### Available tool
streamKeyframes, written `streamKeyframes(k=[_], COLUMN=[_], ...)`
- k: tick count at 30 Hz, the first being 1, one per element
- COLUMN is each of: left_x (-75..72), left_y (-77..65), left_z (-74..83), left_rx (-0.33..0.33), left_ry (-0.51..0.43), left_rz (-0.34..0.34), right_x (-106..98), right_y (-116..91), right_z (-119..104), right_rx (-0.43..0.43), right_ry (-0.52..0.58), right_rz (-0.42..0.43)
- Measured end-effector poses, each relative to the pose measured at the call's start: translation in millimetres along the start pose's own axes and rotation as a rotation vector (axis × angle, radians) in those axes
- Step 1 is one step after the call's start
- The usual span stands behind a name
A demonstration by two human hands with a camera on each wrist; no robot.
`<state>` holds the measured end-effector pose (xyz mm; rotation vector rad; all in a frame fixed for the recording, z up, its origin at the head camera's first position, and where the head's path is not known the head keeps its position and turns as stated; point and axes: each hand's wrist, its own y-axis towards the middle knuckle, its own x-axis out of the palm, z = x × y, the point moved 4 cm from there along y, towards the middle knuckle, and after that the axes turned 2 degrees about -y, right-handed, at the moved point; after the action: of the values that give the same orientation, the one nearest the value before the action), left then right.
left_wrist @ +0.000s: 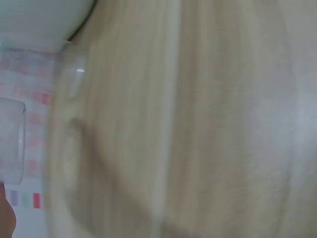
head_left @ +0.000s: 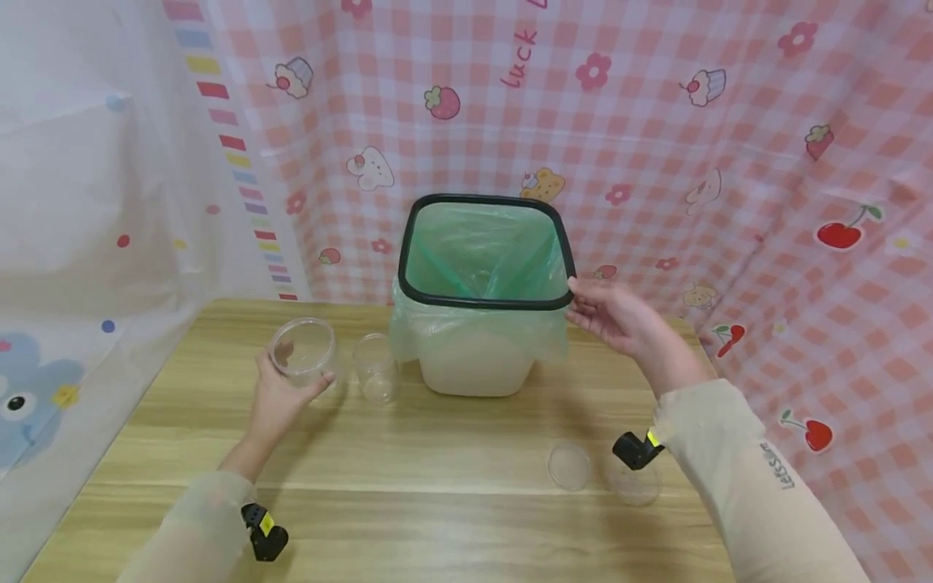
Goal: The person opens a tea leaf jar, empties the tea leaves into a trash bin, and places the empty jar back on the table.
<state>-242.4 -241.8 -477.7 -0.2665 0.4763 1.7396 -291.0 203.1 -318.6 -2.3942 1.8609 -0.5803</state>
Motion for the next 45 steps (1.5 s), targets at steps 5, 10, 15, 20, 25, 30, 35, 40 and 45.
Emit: streamKeyframes(k=[5, 10, 15, 20, 25, 30, 35, 40, 45], left_x=[3.8, 6.0, 9.4, 12.6, 14.5, 17.9, 22.5, 24.9, 25.3], left_y=[-9.7, -13.4, -16.2, -18.9, -20.6, -26.5, -33.7, -36.4, -37.1], left_z=[-14.1, -20.6, -25.1, -29.3, -35.1, -39.8, -42.1, -44.7, -44.9], left_rx=[-0.06, -0.077, -0.081, -0.091, -0.106, -0.116, -0.131, -0.142, -0.14], left_ry=[0.016, 0.005, -0.008, -0.001, 0.011, -0.011, -0.014, -0.023, 0.007], left_rz=[0.007, 0.046, 0.039, 0.027, 0.026, 0.022, 0.019, 0.032, -0.038], right_x=[1.7, -4.9, -22.6, -43.1, -62.7, -77.0, -88.1, -96.2, -101.6], right_y=[-5.8, -14.1, -24.0, -32.7, -36.9, -40.8, -43.7, -44.5, -45.0], right_z=[3.5, 9.2, 17.7, 29.0, 42.6, 54.6, 67.3, 79.5, 85.7], right_rx=[-0.172, -0.312, -0.426, -0.471, -0.508, -0.545, -0.547, -0.504, -0.482], right_ry=[-0.385, -0.602, -0.784, -1.019, -1.181, -1.308, -1.438, -1.494, -1.516], right_rz=[0.124, 0.225, 0.285, 0.311, 0.316, 0.324, 0.323, 0.335, 0.34])
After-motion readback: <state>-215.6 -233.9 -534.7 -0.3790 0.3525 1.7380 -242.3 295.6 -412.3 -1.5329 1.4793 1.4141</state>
